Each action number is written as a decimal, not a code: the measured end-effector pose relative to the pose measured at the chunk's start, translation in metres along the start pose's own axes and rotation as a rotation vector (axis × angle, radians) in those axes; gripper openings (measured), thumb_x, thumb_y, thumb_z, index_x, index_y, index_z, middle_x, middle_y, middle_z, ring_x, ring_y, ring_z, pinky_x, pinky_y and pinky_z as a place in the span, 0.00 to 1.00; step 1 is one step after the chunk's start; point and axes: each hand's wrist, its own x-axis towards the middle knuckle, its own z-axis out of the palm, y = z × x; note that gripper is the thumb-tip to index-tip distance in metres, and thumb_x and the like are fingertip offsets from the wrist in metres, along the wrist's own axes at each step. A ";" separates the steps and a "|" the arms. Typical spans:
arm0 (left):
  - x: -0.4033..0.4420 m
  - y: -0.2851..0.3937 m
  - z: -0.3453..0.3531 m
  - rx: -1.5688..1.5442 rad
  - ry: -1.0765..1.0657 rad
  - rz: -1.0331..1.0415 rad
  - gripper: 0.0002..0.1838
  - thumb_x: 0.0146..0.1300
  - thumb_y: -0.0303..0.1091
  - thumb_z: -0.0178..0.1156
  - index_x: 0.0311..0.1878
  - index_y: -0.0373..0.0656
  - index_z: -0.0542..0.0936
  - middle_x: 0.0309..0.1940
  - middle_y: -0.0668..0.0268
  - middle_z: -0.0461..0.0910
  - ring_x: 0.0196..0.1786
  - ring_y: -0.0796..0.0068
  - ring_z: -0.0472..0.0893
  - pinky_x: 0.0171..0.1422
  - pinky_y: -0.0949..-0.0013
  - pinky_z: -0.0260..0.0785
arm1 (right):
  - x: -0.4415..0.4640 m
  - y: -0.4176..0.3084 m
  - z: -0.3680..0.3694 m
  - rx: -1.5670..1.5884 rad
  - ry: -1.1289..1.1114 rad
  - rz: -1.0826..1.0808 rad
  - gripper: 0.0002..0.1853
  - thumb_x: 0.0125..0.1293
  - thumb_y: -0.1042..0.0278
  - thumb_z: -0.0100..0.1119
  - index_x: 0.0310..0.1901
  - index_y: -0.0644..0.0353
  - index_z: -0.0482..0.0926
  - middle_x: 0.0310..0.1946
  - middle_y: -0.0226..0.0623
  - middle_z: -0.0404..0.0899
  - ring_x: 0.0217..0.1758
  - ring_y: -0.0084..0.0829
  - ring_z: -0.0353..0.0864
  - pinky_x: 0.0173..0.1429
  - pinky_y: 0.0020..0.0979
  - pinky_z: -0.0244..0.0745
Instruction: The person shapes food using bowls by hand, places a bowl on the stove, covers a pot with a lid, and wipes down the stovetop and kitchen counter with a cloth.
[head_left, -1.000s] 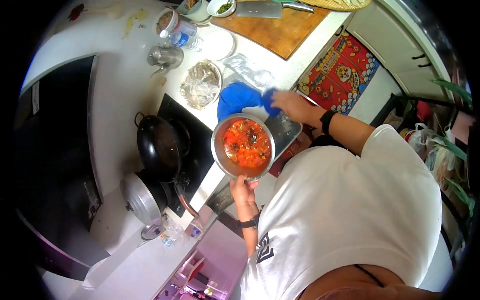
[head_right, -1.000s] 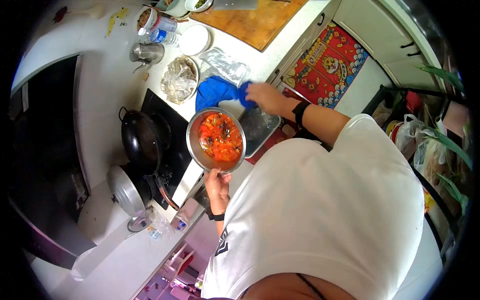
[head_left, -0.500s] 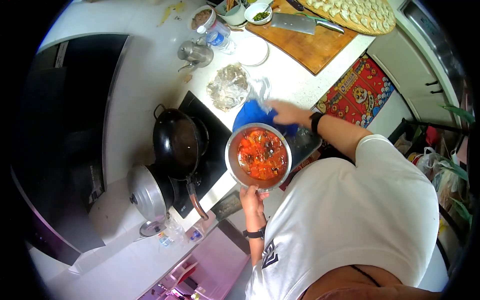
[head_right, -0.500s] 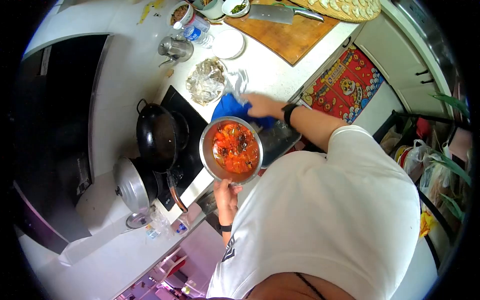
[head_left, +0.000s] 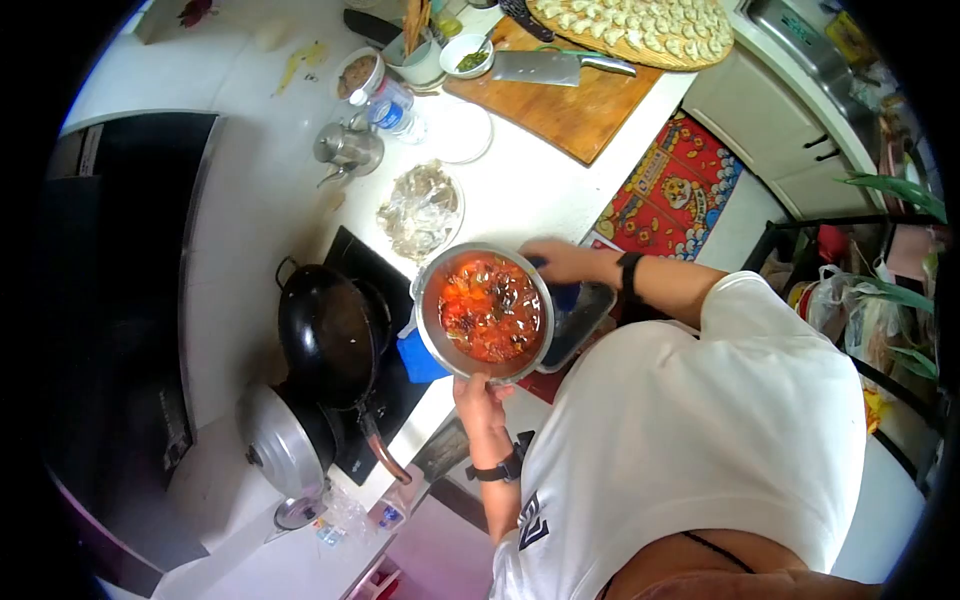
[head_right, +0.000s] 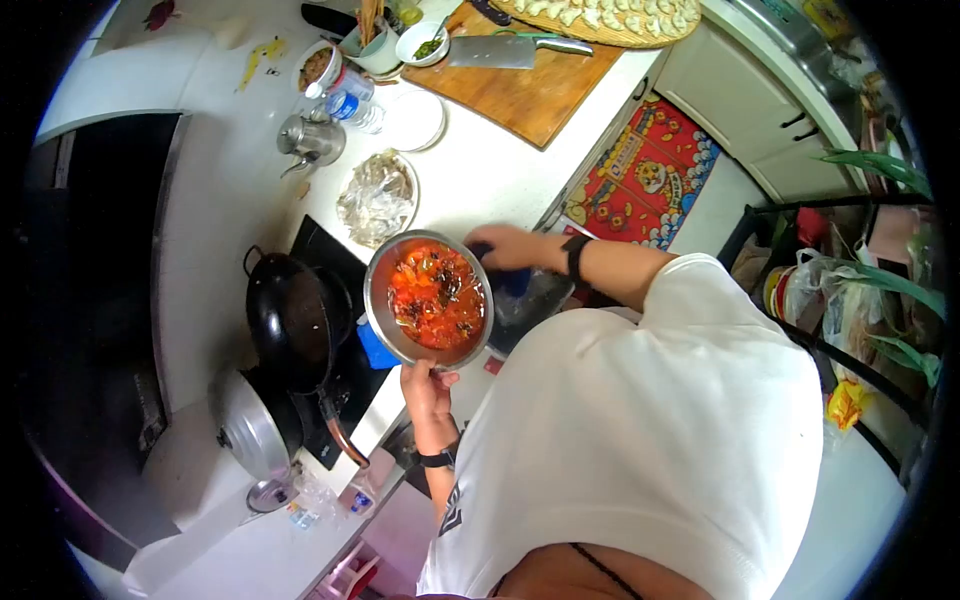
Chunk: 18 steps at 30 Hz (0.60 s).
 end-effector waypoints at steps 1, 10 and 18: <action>0.005 0.000 0.006 -0.006 -0.004 -0.011 0.24 0.60 0.24 0.53 0.62 0.33 0.69 0.46 0.51 0.81 0.27 0.66 0.84 0.21 0.72 0.80 | -0.009 0.009 -0.028 0.091 0.024 -0.051 0.21 0.57 0.72 0.59 0.55 0.61 0.79 0.48 0.45 0.83 0.52 0.39 0.82 0.58 0.37 0.76; 0.071 -0.031 0.086 0.073 -0.093 -0.045 0.24 0.60 0.26 0.54 0.62 0.36 0.70 0.40 0.56 0.82 0.25 0.66 0.84 0.23 0.69 0.81 | -0.019 0.034 -0.197 -0.219 0.723 0.097 0.18 0.61 0.75 0.56 0.54 0.63 0.77 0.46 0.44 0.81 0.50 0.37 0.82 0.57 0.33 0.76; 0.098 -0.047 0.152 0.108 -0.023 -0.078 0.20 0.62 0.26 0.51 0.57 0.31 0.71 0.36 0.55 0.83 0.26 0.68 0.84 0.23 0.71 0.82 | -0.044 0.056 -0.185 -0.674 0.540 -0.169 0.17 0.55 0.78 0.57 0.49 0.64 0.78 0.47 0.51 0.79 0.51 0.55 0.76 0.60 0.47 0.71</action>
